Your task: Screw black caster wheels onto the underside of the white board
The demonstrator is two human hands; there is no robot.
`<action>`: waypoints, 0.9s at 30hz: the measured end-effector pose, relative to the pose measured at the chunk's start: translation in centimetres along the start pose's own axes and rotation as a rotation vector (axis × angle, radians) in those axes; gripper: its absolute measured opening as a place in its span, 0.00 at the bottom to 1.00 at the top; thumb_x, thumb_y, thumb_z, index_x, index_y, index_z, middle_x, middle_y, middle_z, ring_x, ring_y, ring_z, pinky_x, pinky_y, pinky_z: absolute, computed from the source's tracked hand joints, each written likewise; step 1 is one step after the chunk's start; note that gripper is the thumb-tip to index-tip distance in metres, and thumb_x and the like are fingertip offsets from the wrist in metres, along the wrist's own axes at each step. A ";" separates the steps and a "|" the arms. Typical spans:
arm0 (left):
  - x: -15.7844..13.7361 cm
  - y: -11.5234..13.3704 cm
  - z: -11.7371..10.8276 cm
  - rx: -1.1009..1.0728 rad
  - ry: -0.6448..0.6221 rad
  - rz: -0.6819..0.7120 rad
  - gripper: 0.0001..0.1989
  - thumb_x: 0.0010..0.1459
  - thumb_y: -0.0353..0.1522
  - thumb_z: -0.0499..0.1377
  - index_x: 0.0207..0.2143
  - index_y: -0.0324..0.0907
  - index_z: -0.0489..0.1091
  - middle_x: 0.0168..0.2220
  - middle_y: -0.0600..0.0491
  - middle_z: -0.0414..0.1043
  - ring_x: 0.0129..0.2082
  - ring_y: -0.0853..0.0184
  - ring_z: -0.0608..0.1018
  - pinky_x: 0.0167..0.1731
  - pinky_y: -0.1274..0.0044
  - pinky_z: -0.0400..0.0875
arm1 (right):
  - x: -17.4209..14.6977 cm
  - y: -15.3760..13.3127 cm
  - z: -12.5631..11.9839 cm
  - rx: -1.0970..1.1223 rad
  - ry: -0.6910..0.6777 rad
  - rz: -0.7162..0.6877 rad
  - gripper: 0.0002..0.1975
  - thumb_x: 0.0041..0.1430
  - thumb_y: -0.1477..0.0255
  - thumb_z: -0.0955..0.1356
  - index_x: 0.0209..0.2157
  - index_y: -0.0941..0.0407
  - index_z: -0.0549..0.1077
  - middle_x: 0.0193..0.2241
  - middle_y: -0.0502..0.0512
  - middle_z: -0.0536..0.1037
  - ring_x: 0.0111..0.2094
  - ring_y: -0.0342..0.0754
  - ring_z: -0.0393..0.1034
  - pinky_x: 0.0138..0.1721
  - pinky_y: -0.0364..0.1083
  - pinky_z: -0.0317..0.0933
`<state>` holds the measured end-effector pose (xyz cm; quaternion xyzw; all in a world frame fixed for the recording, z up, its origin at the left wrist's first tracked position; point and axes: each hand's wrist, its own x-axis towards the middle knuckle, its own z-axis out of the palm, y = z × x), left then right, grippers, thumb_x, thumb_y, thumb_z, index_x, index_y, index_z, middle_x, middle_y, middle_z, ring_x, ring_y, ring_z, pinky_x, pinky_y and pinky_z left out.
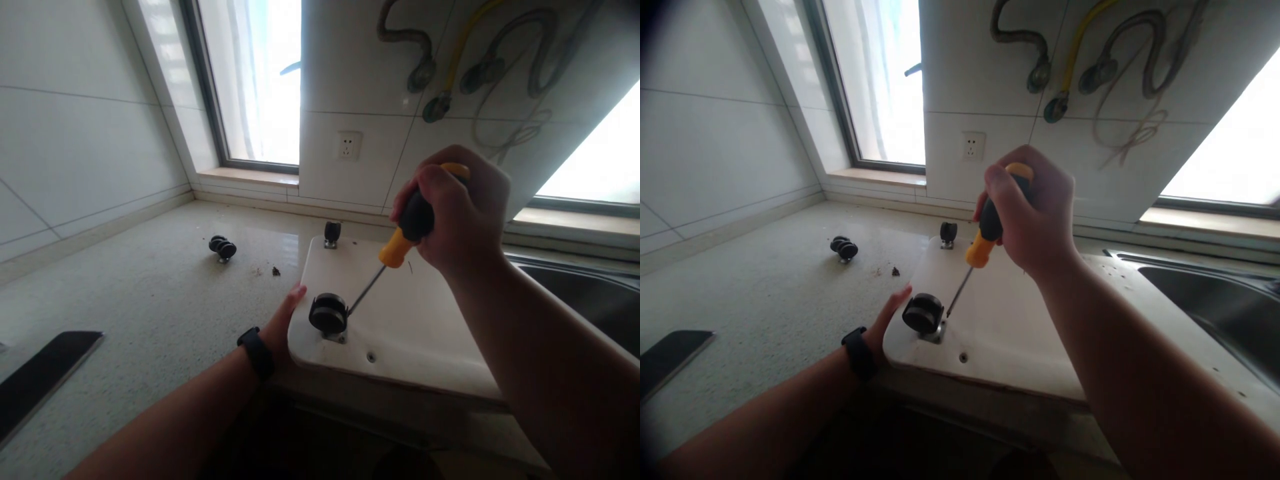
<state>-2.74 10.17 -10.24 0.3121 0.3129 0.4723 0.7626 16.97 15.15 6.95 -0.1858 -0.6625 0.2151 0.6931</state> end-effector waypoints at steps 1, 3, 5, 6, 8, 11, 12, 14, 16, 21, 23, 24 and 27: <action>0.0 0.0 0.1 0.002 0.017 0.014 0.27 0.56 0.51 0.64 0.47 0.37 0.75 0.32 0.48 0.81 0.31 0.58 0.81 0.38 0.70 0.72 | 0.0 0.0 0.0 0.012 0.017 -0.002 0.09 0.58 0.73 0.71 0.25 0.52 0.71 0.16 0.45 0.70 0.15 0.42 0.67 0.13 0.43 0.54; 0.1 0.1 0.3 0.007 0.046 0.043 0.26 0.55 0.50 0.65 0.45 0.38 0.76 0.32 0.49 0.81 0.32 0.58 0.81 0.37 0.71 0.71 | 0.0 -0.2 0.1 0.030 0.044 -0.011 0.09 0.57 0.74 0.71 0.24 0.52 0.70 0.16 0.44 0.69 0.15 0.42 0.66 0.13 0.43 0.53; 0.0 0.2 0.5 0.018 0.054 0.063 0.26 0.54 0.50 0.66 0.45 0.38 0.76 0.33 0.49 0.81 0.33 0.57 0.81 0.37 0.71 0.71 | -0.1 -0.4 0.2 0.042 0.046 -0.016 0.09 0.57 0.74 0.70 0.24 0.52 0.70 0.16 0.44 0.69 0.16 0.42 0.66 0.14 0.44 0.54; -0.1 0.3 0.6 0.022 0.051 0.060 0.26 0.54 0.50 0.65 0.45 0.38 0.76 0.33 0.48 0.81 0.34 0.56 0.82 0.38 0.70 0.72 | -0.2 -0.5 0.3 0.042 0.041 -0.014 0.09 0.57 0.74 0.70 0.24 0.52 0.70 0.17 0.44 0.69 0.16 0.42 0.66 0.14 0.44 0.54; -0.2 0.3 0.7 0.026 0.041 0.038 0.28 0.53 0.51 0.65 0.45 0.38 0.76 0.34 0.48 0.82 0.36 0.56 0.82 0.39 0.70 0.72 | -0.4 -0.5 0.2 0.025 0.024 0.004 0.09 0.58 0.73 0.70 0.25 0.52 0.70 0.17 0.44 0.69 0.16 0.42 0.67 0.15 0.43 0.54; -0.3 0.3 0.7 0.053 0.044 0.035 0.29 0.53 0.52 0.64 0.45 0.38 0.75 0.33 0.47 0.82 0.37 0.55 0.82 0.39 0.70 0.72 | -0.6 -0.1 0.1 -0.008 0.003 0.028 0.09 0.61 0.71 0.70 0.26 0.51 0.69 0.17 0.44 0.69 0.17 0.42 0.67 0.16 0.43 0.55; -0.3 0.3 0.7 0.068 0.047 0.049 0.29 0.53 0.53 0.64 0.45 0.37 0.75 0.33 0.47 0.82 0.37 0.55 0.82 0.39 0.70 0.72 | -0.7 0.0 0.1 -0.012 -0.002 0.031 0.10 0.61 0.71 0.70 0.26 0.51 0.69 0.17 0.44 0.69 0.17 0.42 0.67 0.16 0.43 0.55; -0.3 0.3 0.6 0.088 0.047 0.072 0.29 0.54 0.53 0.63 0.46 0.37 0.75 0.33 0.47 0.82 0.37 0.56 0.82 0.39 0.70 0.72 | -0.7 0.1 0.1 0.000 0.005 0.023 0.10 0.60 0.71 0.70 0.26 0.51 0.69 0.16 0.45 0.68 0.16 0.42 0.66 0.15 0.44 0.54; -0.2 0.4 0.6 0.088 0.044 0.078 0.30 0.54 0.53 0.64 0.46 0.37 0.75 0.33 0.48 0.82 0.36 0.56 0.82 0.39 0.70 0.72 | -0.7 0.2 0.2 0.011 0.015 0.009 0.09 0.59 0.71 0.70 0.25 0.50 0.70 0.16 0.45 0.68 0.16 0.43 0.66 0.15 0.44 0.54; 0.2 0.3 0.6 0.062 0.054 0.101 0.28 0.54 0.51 0.64 0.46 0.37 0.76 0.34 0.47 0.82 0.37 0.56 0.82 0.40 0.71 0.71 | -0.7 0.6 0.2 -0.031 0.044 0.033 0.10 0.59 0.67 0.71 0.26 0.49 0.69 0.17 0.45 0.68 0.16 0.44 0.66 0.15 0.44 0.55; 0.2 0.3 0.5 0.048 0.058 0.081 0.28 0.56 0.51 0.63 0.46 0.36 0.76 0.34 0.47 0.82 0.37 0.56 0.82 0.40 0.71 0.71 | -0.7 1.0 0.0 -0.034 0.057 0.032 0.10 0.59 0.65 0.71 0.26 0.49 0.68 0.17 0.45 0.68 0.16 0.44 0.66 0.15 0.44 0.54; 0.2 0.2 0.5 0.039 0.060 0.069 0.28 0.56 0.51 0.63 0.46 0.36 0.76 0.34 0.47 0.82 0.36 0.56 0.82 0.40 0.71 0.71 | -0.7 1.2 -0.1 -0.034 0.063 0.028 0.11 0.59 0.65 0.71 0.26 0.49 0.68 0.17 0.45 0.68 0.16 0.45 0.66 0.16 0.45 0.53; 0.2 0.0 0.4 0.020 0.052 0.045 0.29 0.58 0.52 0.61 0.47 0.36 0.76 0.33 0.46 0.81 0.34 0.56 0.82 0.39 0.70 0.71 | -0.7 1.7 -0.5 -0.042 0.079 0.022 0.11 0.59 0.64 0.72 0.25 0.49 0.69 0.17 0.45 0.69 0.16 0.45 0.66 0.16 0.45 0.54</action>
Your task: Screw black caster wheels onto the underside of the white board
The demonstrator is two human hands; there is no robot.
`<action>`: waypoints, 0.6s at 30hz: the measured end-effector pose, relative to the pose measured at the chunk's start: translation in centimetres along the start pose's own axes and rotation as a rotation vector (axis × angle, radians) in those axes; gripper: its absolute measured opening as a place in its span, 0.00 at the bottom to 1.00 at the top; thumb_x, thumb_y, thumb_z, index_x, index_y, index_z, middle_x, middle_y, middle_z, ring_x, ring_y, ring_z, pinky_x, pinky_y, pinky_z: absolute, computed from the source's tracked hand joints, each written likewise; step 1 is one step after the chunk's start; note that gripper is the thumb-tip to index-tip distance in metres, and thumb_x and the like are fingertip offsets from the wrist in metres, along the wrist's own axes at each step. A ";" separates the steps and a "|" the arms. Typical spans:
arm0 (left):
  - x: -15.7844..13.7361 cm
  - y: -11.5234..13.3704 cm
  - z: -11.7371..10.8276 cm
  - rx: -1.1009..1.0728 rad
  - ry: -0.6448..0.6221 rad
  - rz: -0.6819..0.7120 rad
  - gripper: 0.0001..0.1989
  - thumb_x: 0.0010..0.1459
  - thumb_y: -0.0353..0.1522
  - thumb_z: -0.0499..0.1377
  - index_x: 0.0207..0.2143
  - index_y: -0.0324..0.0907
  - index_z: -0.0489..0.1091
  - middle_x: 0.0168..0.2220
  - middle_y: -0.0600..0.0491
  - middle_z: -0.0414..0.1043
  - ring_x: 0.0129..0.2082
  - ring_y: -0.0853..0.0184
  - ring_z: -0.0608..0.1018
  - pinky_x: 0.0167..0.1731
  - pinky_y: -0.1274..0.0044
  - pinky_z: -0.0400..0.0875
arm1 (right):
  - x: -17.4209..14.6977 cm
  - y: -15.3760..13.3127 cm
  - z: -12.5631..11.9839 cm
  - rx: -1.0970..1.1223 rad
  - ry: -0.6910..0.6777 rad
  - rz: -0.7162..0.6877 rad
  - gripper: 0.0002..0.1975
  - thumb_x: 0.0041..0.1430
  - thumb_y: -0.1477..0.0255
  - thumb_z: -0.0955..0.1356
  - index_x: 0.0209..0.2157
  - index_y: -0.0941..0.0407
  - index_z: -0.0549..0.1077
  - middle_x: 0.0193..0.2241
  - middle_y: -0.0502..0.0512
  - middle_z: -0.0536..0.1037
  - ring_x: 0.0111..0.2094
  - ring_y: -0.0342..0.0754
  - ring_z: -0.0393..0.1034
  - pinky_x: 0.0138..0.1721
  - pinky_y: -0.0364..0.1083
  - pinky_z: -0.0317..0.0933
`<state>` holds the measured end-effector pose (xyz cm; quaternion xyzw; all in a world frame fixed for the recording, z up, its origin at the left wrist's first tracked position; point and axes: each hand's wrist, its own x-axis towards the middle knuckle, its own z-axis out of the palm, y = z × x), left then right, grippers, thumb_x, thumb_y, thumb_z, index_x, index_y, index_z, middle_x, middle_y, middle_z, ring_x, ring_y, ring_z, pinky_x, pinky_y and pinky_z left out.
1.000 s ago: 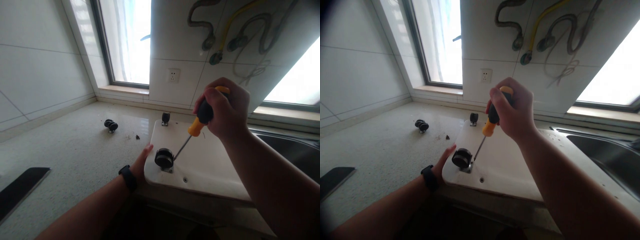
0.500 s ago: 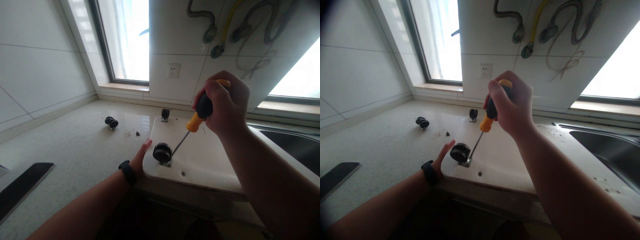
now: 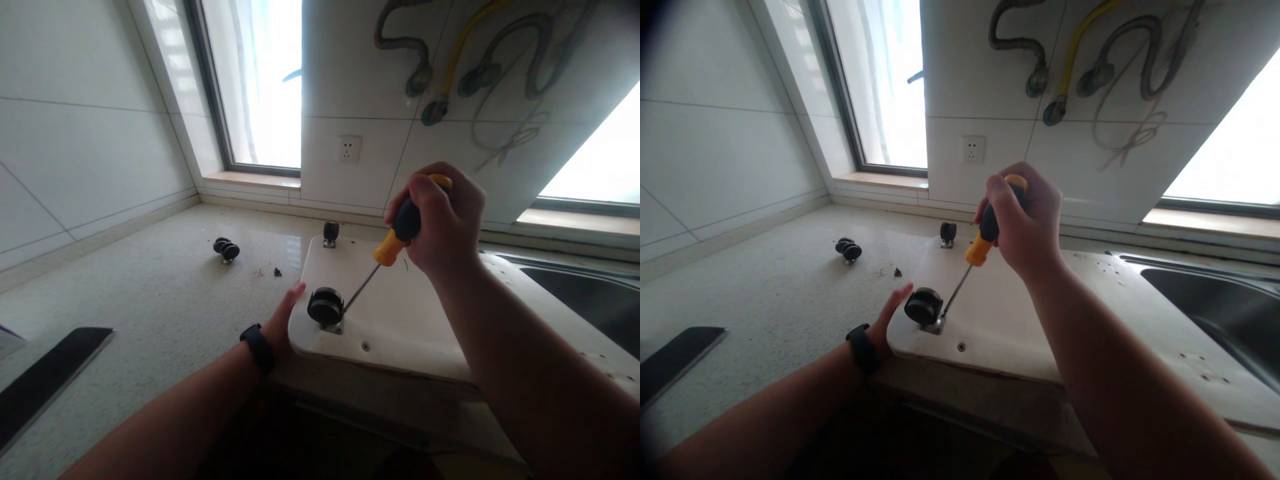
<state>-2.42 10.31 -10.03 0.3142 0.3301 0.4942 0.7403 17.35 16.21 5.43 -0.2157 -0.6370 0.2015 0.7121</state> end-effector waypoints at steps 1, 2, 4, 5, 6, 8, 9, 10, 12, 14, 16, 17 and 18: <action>0.0 0.0 0.0 -0.002 -0.004 0.001 0.29 0.58 0.51 0.61 0.47 0.36 0.75 0.33 0.46 0.81 0.33 0.57 0.81 0.39 0.70 0.71 | 0.0 0.1 -0.1 -0.001 0.006 0.000 0.11 0.59 0.64 0.72 0.26 0.49 0.69 0.17 0.45 0.69 0.16 0.45 0.66 0.16 0.45 0.54; 0.0 0.0 0.0 -0.003 -0.007 0.005 0.28 0.58 0.51 0.61 0.47 0.36 0.75 0.32 0.47 0.81 0.33 0.57 0.81 0.38 0.70 0.71 | -0.1 0.1 -0.2 0.001 0.010 0.000 0.11 0.59 0.64 0.72 0.26 0.49 0.69 0.17 0.45 0.69 0.16 0.45 0.66 0.16 0.45 0.54; 0.0 0.0 0.0 -0.011 -0.008 0.005 0.27 0.57 0.51 0.62 0.45 0.36 0.75 0.30 0.48 0.80 0.30 0.59 0.80 0.36 0.71 0.71 | -0.1 0.2 -0.3 0.014 0.014 0.000 0.10 0.60 0.64 0.71 0.26 0.49 0.69 0.17 0.46 0.70 0.16 0.45 0.67 0.16 0.45 0.55; 0.0 0.0 0.0 -0.020 -0.012 -0.005 0.27 0.57 0.51 0.62 0.44 0.37 0.75 0.28 0.49 0.80 0.29 0.59 0.80 0.35 0.71 0.70 | -0.1 0.2 -0.3 0.023 0.014 -0.001 0.10 0.60 0.65 0.72 0.26 0.49 0.70 0.17 0.46 0.70 0.16 0.45 0.67 0.15 0.45 0.54; 0.0 0.0 -0.1 -0.032 -0.019 -0.022 0.26 0.56 0.51 0.63 0.43 0.37 0.75 0.27 0.50 0.79 0.29 0.60 0.80 0.35 0.72 0.70 | -0.1 0.3 -0.4 0.033 0.015 -0.002 0.10 0.60 0.65 0.72 0.26 0.50 0.70 0.17 0.46 0.70 0.16 0.45 0.67 0.15 0.44 0.54; 0.0 0.0 -0.1 -0.059 -0.036 -0.051 0.26 0.55 0.51 0.64 0.40 0.37 0.75 0.25 0.51 0.78 0.28 0.61 0.79 0.34 0.73 0.69 | -0.1 0.3 -0.4 0.042 0.020 0.000 0.10 0.59 0.66 0.72 0.26 0.50 0.70 0.17 0.46 0.70 0.16 0.45 0.67 0.15 0.44 0.54; 0.0 0.0 -0.1 -0.074 -0.043 -0.057 0.25 0.55 0.51 0.65 0.39 0.37 0.75 0.25 0.52 0.77 0.27 0.61 0.79 0.34 0.73 0.69 | -0.1 0.4 -0.5 0.042 0.023 0.003 0.10 0.59 0.66 0.72 0.26 0.50 0.70 0.17 0.45 0.70 0.16 0.45 0.66 0.14 0.44 0.54; 0.0 0.0 -0.1 -0.087 -0.047 -0.056 0.25 0.54 0.51 0.65 0.38 0.37 0.75 0.24 0.52 0.77 0.27 0.62 0.78 0.34 0.73 0.68 | -0.1 0.4 -0.5 0.038 0.023 0.007 0.10 0.59 0.66 0.71 0.26 0.50 0.70 0.17 0.46 0.71 0.16 0.44 0.66 0.14 0.44 0.53; 0.0 0.0 -0.1 -0.109 -0.048 -0.039 0.24 0.52 0.50 0.67 0.36 0.37 0.75 0.23 0.53 0.76 0.25 0.64 0.77 0.33 0.74 0.68 | -0.1 0.3 -0.6 0.026 0.019 0.014 0.10 0.59 0.65 0.71 0.26 0.50 0.70 0.17 0.46 0.71 0.15 0.45 0.65 0.13 0.44 0.52; 0.1 -0.1 -0.1 -0.129 -0.041 -0.021 0.22 0.52 0.49 0.68 0.34 0.37 0.75 0.23 0.54 0.76 0.23 0.66 0.75 0.33 0.74 0.67 | -0.1 0.3 -0.7 0.013 0.016 0.016 0.10 0.59 0.64 0.71 0.26 0.50 0.70 0.17 0.47 0.72 0.15 0.45 0.65 0.12 0.44 0.51; 0.2 -0.1 -0.2 -0.140 -0.026 0.004 0.21 0.53 0.47 0.68 0.33 0.37 0.75 0.23 0.55 0.76 0.23 0.66 0.75 0.34 0.74 0.67 | -0.1 0.2 -0.7 0.009 0.023 0.014 0.10 0.59 0.64 0.71 0.26 0.50 0.70 0.17 0.47 0.72 0.16 0.45 0.65 0.13 0.45 0.52; 0.3 -0.1 -0.2 -0.142 -0.021 0.011 0.21 0.53 0.47 0.68 0.34 0.37 0.75 0.24 0.54 0.76 0.24 0.66 0.76 0.35 0.74 0.67 | -0.1 0.3 -0.7 0.011 0.027 0.015 0.10 0.59 0.64 0.71 0.26 0.50 0.70 0.17 0.47 0.72 0.16 0.45 0.65 0.13 0.45 0.52; 0.2 -0.1 -0.2 -0.138 -0.020 0.009 0.22 0.54 0.47 0.68 0.36 0.36 0.76 0.25 0.53 0.77 0.26 0.65 0.77 0.35 0.74 0.67 | -0.1 0.3 -0.7 0.014 0.031 0.017 0.11 0.59 0.64 0.71 0.25 0.50 0.70 0.17 0.47 0.72 0.16 0.45 0.65 0.13 0.44 0.52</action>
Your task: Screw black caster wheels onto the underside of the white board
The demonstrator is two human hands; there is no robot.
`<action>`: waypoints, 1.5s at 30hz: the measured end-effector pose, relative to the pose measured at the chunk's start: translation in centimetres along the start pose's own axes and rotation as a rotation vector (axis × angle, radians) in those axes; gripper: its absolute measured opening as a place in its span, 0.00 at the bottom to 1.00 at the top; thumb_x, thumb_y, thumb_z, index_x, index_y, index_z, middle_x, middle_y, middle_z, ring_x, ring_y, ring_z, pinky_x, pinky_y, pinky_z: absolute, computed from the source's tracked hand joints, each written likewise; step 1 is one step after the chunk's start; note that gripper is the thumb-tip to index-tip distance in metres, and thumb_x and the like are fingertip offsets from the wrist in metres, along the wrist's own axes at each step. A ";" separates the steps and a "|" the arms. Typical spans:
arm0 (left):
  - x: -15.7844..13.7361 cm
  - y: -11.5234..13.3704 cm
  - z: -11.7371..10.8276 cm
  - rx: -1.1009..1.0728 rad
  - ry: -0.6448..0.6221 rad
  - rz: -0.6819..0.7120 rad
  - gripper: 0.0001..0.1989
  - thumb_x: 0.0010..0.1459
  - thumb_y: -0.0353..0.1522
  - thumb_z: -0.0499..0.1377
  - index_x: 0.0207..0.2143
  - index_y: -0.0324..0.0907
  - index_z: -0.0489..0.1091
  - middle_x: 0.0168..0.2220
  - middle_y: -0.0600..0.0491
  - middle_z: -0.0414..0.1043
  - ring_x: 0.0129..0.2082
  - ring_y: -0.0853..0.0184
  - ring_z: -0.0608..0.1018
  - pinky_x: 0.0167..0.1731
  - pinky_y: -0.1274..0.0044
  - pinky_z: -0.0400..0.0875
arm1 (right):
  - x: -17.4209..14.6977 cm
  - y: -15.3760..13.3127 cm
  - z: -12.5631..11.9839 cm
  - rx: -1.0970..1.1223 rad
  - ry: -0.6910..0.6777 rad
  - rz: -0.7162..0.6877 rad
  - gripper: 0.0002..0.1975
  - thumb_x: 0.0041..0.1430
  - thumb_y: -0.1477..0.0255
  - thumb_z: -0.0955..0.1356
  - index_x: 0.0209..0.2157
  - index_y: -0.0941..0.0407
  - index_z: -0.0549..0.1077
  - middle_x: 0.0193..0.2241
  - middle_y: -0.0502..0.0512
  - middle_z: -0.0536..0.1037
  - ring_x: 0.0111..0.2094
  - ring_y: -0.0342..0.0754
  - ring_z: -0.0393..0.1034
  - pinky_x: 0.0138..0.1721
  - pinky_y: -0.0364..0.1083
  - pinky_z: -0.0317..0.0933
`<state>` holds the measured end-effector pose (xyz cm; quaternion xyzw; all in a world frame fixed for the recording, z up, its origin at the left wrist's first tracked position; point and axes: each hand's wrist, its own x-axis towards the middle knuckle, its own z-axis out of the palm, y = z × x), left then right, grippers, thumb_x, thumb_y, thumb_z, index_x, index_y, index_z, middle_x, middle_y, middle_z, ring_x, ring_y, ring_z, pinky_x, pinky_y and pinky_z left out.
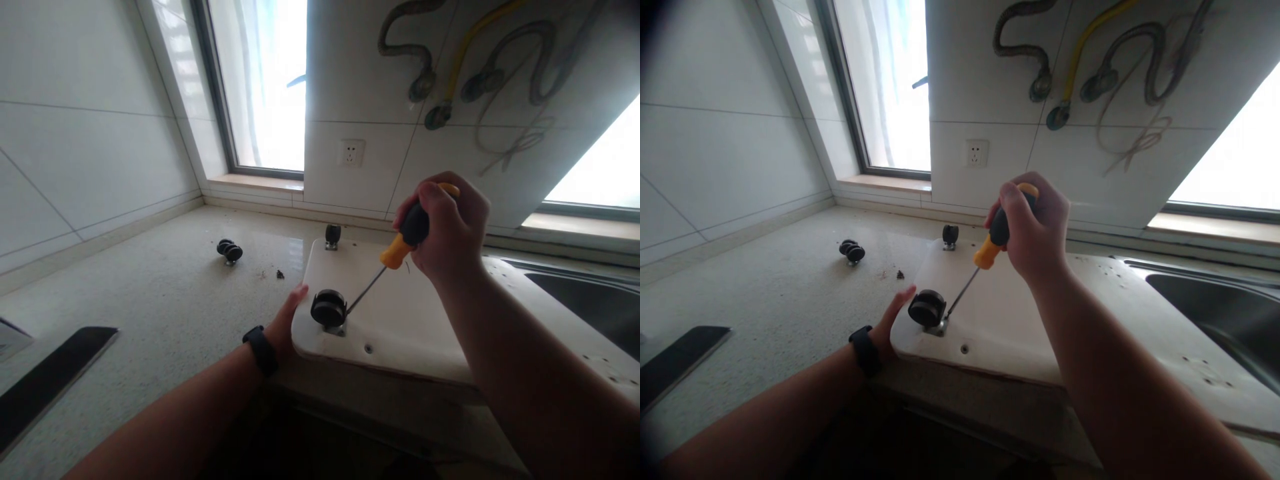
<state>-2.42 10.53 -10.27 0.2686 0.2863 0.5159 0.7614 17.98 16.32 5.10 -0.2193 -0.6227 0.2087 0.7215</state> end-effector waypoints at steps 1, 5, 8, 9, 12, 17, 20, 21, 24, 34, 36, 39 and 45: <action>0.0 0.0 0.0 0.008 -0.002 -0.008 0.23 0.54 0.48 0.67 0.38 0.36 0.76 0.27 0.52 0.78 0.27 0.63 0.78 0.36 0.73 0.67 | 0.0 0.0 0.0 0.003 0.004 0.003 0.10 0.59 0.64 0.71 0.25 0.50 0.70 0.17 0.47 0.71 0.16 0.45 0.65 0.13 0.44 0.52; -0.3 0.1 0.1 0.050 -0.014 -0.030 0.28 0.53 0.51 0.66 0.43 0.34 0.76 0.29 0.50 0.80 0.25 0.64 0.77 0.32 0.73 0.66 | 0.0 0.0 0.1 0.022 0.031 -0.009 0.10 0.58 0.65 0.71 0.25 0.50 0.70 0.16 0.46 0.71 0.16 0.45 0.65 0.13 0.44 0.53; -0.3 0.1 0.2 0.062 -0.015 -0.026 0.29 0.54 0.51 0.65 0.44 0.34 0.76 0.28 0.51 0.80 0.22 0.65 0.76 0.31 0.73 0.66 | -0.1 -0.1 0.1 0.011 0.021 -0.009 0.10 0.58 0.65 0.71 0.25 0.50 0.70 0.17 0.47 0.71 0.16 0.45 0.65 0.12 0.44 0.52; -0.3 0.1 0.2 0.064 -0.016 -0.031 0.28 0.54 0.51 0.65 0.43 0.35 0.75 0.28 0.51 0.79 0.23 0.65 0.76 0.32 0.73 0.66 | -0.1 -0.1 0.1 0.002 0.009 -0.002 0.10 0.58 0.64 0.71 0.26 0.50 0.70 0.17 0.47 0.71 0.15 0.45 0.65 0.12 0.44 0.51; -0.3 0.1 0.2 0.075 -0.011 -0.025 0.27 0.54 0.51 0.65 0.42 0.35 0.75 0.25 0.53 0.78 0.24 0.64 0.77 0.33 0.73 0.67 | -0.2 -0.1 -0.1 -0.018 -0.016 0.005 0.11 0.60 0.62 0.71 0.27 0.49 0.69 0.17 0.48 0.72 0.15 0.45 0.64 0.11 0.44 0.48; -0.1 0.1 0.1 0.054 -0.008 -0.022 0.28 0.54 0.51 0.66 0.44 0.35 0.75 0.28 0.51 0.79 0.30 0.61 0.80 0.37 0.72 0.69 | -0.2 0.1 -0.2 0.014 -0.074 0.000 0.11 0.61 0.61 0.71 0.28 0.49 0.69 0.19 0.47 0.71 0.17 0.45 0.65 0.14 0.46 0.53; 0.1 -0.1 -0.2 0.049 -0.012 -0.042 0.29 0.55 0.51 0.65 0.46 0.34 0.75 0.31 0.49 0.81 0.32 0.59 0.81 0.39 0.71 0.70 | -0.3 0.0 0.2 0.083 -0.149 -0.003 0.10 0.62 0.62 0.71 0.31 0.50 0.70 0.22 0.47 0.71 0.18 0.44 0.66 0.16 0.46 0.55; 0.1 -0.2 -0.4 0.045 -0.019 -0.043 0.29 0.56 0.50 0.65 0.47 0.34 0.75 0.32 0.48 0.81 0.33 0.59 0.82 0.41 0.71 0.71 | -0.3 -0.1 0.4 0.108 -0.174 -0.016 0.10 0.63 0.61 0.71 0.33 0.50 0.70 0.22 0.46 0.70 0.19 0.44 0.67 0.17 0.46 0.56; 0.3 -0.4 -0.9 0.018 -0.051 -0.057 0.30 0.58 0.51 0.63 0.49 0.33 0.75 0.34 0.46 0.82 0.36 0.57 0.83 0.44 0.69 0.72 | -0.1 -0.5 1.1 0.161 -0.303 -0.057 0.10 0.66 0.60 0.69 0.44 0.49 0.68 0.23 0.44 0.70 0.20 0.43 0.67 0.19 0.45 0.57; -0.3 -0.1 -0.1 -0.114 -0.132 -0.203 0.34 0.64 0.50 0.58 0.61 0.31 0.68 0.48 0.38 0.81 0.47 0.49 0.83 0.54 0.61 0.70 | 3.4 -4.1 3.2 0.048 -1.001 -0.062 0.21 0.62 0.78 0.66 0.56 0.56 0.73 0.52 0.56 0.75 0.49 0.48 0.73 0.48 0.50 0.71; -0.3 0.0 0.0 -0.129 -0.135 -0.195 0.34 0.65 0.49 0.56 0.62 0.31 0.66 0.49 0.38 0.81 0.47 0.50 0.83 0.55 0.61 0.70 | 3.1 -3.8 3.7 0.008 -0.937 -0.065 0.20 0.63 0.76 0.68 0.57 0.55 0.72 0.45 0.54 0.76 0.44 0.45 0.73 0.44 0.48 0.72; -0.5 0.2 0.2 -0.109 -0.131 -0.173 0.34 0.64 0.49 0.58 0.61 0.32 0.67 0.49 0.39 0.81 0.47 0.51 0.83 0.54 0.63 0.71 | 2.1 -2.7 3.8 -0.032 -0.755 -0.078 0.19 0.61 0.72 0.73 0.53 0.52 0.74 0.36 0.48 0.73 0.34 0.41 0.70 0.37 0.45 0.72; -0.2 -0.2 0.1 -0.021 -0.121 -0.132 0.35 0.60 0.52 0.61 0.57 0.34 0.69 0.44 0.42 0.82 0.44 0.54 0.82 0.49 0.67 0.71 | 1.2 -1.5 2.9 0.050 -0.694 0.023 0.22 0.64 0.72 0.65 0.59 0.48 0.71 0.42 0.52 0.71 0.39 0.47 0.74 0.35 0.48 0.75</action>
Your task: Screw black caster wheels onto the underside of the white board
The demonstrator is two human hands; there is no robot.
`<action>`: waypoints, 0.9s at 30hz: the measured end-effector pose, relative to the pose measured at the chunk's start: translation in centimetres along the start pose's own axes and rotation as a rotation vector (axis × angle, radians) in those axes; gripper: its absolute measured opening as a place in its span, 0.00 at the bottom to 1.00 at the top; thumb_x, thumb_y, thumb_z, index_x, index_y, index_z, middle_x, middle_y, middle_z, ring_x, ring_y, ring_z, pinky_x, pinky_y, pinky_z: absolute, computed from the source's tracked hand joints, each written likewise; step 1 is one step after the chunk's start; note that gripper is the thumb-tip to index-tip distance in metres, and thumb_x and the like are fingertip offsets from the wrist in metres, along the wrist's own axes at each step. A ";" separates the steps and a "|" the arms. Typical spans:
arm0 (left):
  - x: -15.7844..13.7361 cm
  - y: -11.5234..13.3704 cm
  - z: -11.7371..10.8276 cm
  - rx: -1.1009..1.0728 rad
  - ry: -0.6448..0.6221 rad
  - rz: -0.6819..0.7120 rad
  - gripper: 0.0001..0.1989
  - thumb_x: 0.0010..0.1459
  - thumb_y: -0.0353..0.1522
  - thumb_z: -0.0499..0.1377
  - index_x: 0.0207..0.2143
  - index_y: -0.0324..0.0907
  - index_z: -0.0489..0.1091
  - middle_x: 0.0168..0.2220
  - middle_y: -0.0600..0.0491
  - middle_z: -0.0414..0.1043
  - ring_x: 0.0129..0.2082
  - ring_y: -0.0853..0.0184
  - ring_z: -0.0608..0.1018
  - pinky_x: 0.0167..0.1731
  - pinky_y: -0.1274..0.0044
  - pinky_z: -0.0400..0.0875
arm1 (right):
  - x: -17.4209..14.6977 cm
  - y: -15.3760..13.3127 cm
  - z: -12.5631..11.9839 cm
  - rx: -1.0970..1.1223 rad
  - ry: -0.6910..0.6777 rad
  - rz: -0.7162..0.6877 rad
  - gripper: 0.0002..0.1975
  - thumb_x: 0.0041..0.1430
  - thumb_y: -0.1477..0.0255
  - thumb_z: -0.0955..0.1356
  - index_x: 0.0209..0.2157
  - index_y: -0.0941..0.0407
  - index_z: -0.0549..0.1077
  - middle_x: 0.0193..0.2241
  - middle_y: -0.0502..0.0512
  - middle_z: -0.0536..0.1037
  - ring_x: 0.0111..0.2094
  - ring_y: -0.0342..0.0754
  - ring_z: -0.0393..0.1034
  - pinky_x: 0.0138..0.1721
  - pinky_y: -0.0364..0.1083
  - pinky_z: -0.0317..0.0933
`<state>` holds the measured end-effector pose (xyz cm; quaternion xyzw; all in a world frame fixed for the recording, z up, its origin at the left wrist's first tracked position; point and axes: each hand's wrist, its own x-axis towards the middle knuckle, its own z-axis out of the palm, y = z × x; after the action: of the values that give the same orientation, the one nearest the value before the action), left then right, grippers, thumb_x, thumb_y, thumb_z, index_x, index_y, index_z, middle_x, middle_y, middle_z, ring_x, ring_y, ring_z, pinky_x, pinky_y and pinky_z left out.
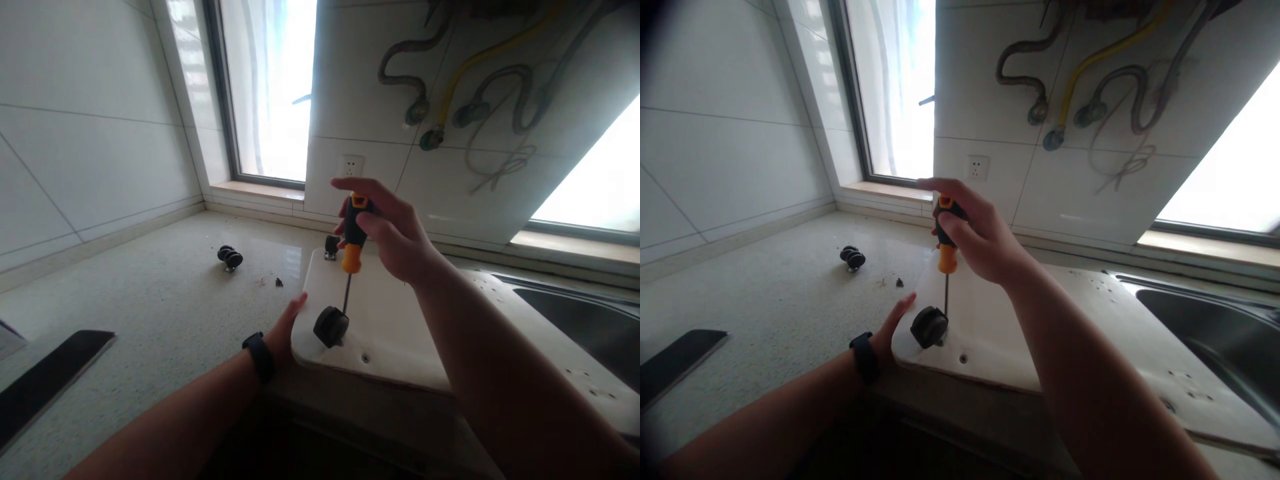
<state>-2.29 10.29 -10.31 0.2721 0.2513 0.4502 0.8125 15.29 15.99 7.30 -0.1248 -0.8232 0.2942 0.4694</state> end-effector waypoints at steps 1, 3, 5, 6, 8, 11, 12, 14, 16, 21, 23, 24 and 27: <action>0.2 0.0 -0.2 0.042 0.016 0.028 0.34 0.60 0.52 0.60 0.57 0.35 0.70 0.42 0.43 0.81 0.43 0.55 0.82 0.47 0.68 0.71 | -0.2 0.1 -0.1 0.082 -0.028 0.022 0.25 0.63 0.73 0.64 0.61 0.48 0.68 0.45 0.54 0.71 0.40 0.48 0.75 0.37 0.49 0.76; 0.5 0.4 -0.6 0.171 0.100 0.158 0.30 0.62 0.51 0.59 0.56 0.38 0.68 0.40 0.47 0.78 0.40 0.59 0.79 0.45 0.70 0.69 | -0.6 0.4 -0.1 0.192 -0.035 0.047 0.31 0.61 0.74 0.64 0.66 0.46 0.60 0.49 0.54 0.70 0.41 0.49 0.76 0.37 0.51 0.78; 0.4 1.3 -0.8 0.341 0.266 0.381 0.25 0.64 0.49 0.57 0.55 0.42 0.66 0.38 0.52 0.73 0.37 0.63 0.75 0.41 0.72 0.67 | -0.9 0.7 -0.1 0.210 0.022 0.041 0.34 0.61 0.73 0.67 0.66 0.44 0.57 0.47 0.53 0.71 0.37 0.47 0.75 0.36 0.50 0.78; 0.1 2.0 -0.6 0.442 0.340 0.504 0.23 0.65 0.49 0.56 0.54 0.44 0.66 0.37 0.53 0.71 0.36 0.64 0.73 0.40 0.73 0.66 | -1.1 0.8 0.0 0.205 0.049 0.030 0.33 0.60 0.73 0.68 0.65 0.44 0.58 0.45 0.51 0.72 0.35 0.46 0.75 0.36 0.50 0.78; -1.1 3.6 0.3 0.687 0.351 0.684 0.22 0.65 0.50 0.55 0.52 0.44 0.67 0.39 0.52 0.68 0.38 0.63 0.70 0.41 0.73 0.65 | -1.2 0.9 0.0 0.193 0.076 0.009 0.28 0.60 0.72 0.70 0.60 0.45 0.63 0.42 0.50 0.72 0.33 0.45 0.74 0.35 0.49 0.77; -3.5 5.4 3.0 1.170 0.074 0.653 0.25 0.62 0.50 0.61 0.54 0.45 0.71 0.49 0.47 0.70 0.49 0.56 0.70 0.50 0.68 0.63 | -1.2 0.9 0.1 0.170 0.078 -0.010 0.22 0.59 0.71 0.71 0.54 0.46 0.68 0.39 0.49 0.72 0.32 0.45 0.73 0.34 0.49 0.76; -4.2 5.8 3.9 1.278 0.039 0.621 0.27 0.58 0.49 0.66 0.55 0.45 0.71 0.50 0.46 0.71 0.49 0.55 0.70 0.49 0.68 0.63 | -1.1 0.9 0.1 0.167 0.085 -0.016 0.22 0.58 0.70 0.72 0.54 0.46 0.68 0.38 0.48 0.72 0.32 0.45 0.72 0.34 0.49 0.75; -5.1 6.3 5.3 1.406 0.025 0.533 0.30 0.53 0.47 0.70 0.54 0.45 0.72 0.47 0.46 0.74 0.44 0.56 0.73 0.44 0.69 0.65 | -1.0 1.1 0.2 0.179 0.099 -0.007 0.22 0.57 0.68 0.72 0.53 0.45 0.67 0.37 0.48 0.72 0.31 0.45 0.71 0.32 0.48 0.75; -5.3 6.7 5.8 1.443 -0.012 0.494 0.24 0.53 0.44 0.71 0.49 0.44 0.75 0.42 0.48 0.77 0.39 0.59 0.74 0.40 0.71 0.64 | -1.0 1.5 0.1 0.205 0.124 0.015 0.23 0.56 0.67 0.72 0.53 0.44 0.67 0.37 0.47 0.72 0.29 0.45 0.71 0.30 0.48 0.74; -4.6 8.4 4.5 1.448 -0.115 0.493 0.17 0.58 0.39 0.69 0.49 0.48 0.78 0.44 0.50 0.80 0.41 0.60 0.76 0.38 0.73 0.63 | -1.1 2.3 -0.4 0.247 0.164 0.053 0.22 0.55 0.68 0.71 0.52 0.46 0.68 0.36 0.48 0.73 0.31 0.46 0.71 0.31 0.48 0.72; -4.3 8.8 3.9 1.453 -0.146 0.475 0.18 0.60 0.38 0.67 0.52 0.49 0.78 0.46 0.50 0.80 0.44 0.60 0.77 0.39 0.73 0.63 | -1.2 2.2 -0.6 0.284 0.146 0.062 0.23 0.54 0.68 0.69 0.53 0.47 0.68 0.37 0.49 0.74 0.33 0.47 0.73 0.32 0.48 0.72; -4.2 8.8 3.6 1.443 -0.162 0.466 0.18 0.61 0.38 0.67 0.54 0.50 0.77 0.48 0.50 0.80 0.45 0.60 0.77 0.41 0.73 0.64 | -1.2 2.1 -0.6 0.304 0.133 0.072 0.24 0.53 0.68 0.68 0.54 0.48 0.68 0.39 0.50 0.75 0.34 0.47 0.73 0.34 0.49 0.73; -3.8 8.6 3.0 1.372 -0.198 0.458 0.20 0.61 0.36 0.67 0.56 0.49 0.75 0.50 0.48 0.80 0.46 0.59 0.78 0.45 0.71 0.65 | -1.2 1.5 -0.6 0.331 0.083 0.101 0.27 0.52 0.69 0.66 0.56 0.49 0.66 0.45 0.53 0.77 0.38 0.49 0.76 0.40 0.51 0.75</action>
<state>-7.21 10.22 -1.76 0.8053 0.3388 0.3234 0.3635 16.33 16.83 5.82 -0.0990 -0.7361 0.4435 0.5016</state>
